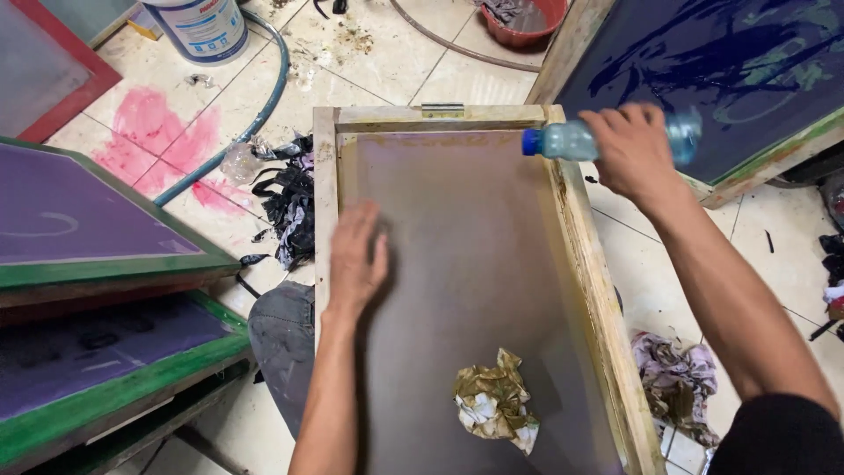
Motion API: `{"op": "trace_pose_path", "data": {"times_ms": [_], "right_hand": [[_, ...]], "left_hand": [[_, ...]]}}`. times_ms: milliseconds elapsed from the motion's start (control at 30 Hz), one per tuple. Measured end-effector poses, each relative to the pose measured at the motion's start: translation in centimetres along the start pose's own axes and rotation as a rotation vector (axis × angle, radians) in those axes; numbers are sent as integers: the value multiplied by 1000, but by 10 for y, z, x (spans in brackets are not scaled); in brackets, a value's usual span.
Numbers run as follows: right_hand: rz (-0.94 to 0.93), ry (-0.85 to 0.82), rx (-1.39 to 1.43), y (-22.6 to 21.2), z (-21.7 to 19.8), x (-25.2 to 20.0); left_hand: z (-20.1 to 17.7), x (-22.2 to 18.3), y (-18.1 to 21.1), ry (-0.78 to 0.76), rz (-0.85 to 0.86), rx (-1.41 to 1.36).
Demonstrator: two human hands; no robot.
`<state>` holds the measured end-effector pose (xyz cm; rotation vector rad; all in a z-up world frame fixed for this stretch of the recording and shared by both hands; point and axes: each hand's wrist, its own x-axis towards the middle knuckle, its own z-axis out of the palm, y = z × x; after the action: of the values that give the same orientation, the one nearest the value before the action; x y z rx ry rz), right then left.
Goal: The person is rinsing and scrubbing a screen printing frame with water and a cloth to remove ink or emulsion.
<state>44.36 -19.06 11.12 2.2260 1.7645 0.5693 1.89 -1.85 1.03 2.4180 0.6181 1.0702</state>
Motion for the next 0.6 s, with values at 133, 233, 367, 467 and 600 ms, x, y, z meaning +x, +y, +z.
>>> {"op": "trace_pose_path", "data": {"times_ms": [133, 233, 367, 467, 600], "right_hand": [[-150, 268, -317, -20, 3, 44], [-196, 55, -439, -57, -29, 80], [-317, -7, -439, -116, -67, 112], [-386, 146, -403, -155, -71, 130], [-393, 405, -349, -189, -72, 147]], "left_hand": [[16, -7, 12, -291, -26, -31], [19, -4, 24, -499, -92, 3], [28, -11, 20, -512, -21, -60], [28, -12, 17, -540, -34, -67], [23, -11, 18, -538, -77, -74]]}}
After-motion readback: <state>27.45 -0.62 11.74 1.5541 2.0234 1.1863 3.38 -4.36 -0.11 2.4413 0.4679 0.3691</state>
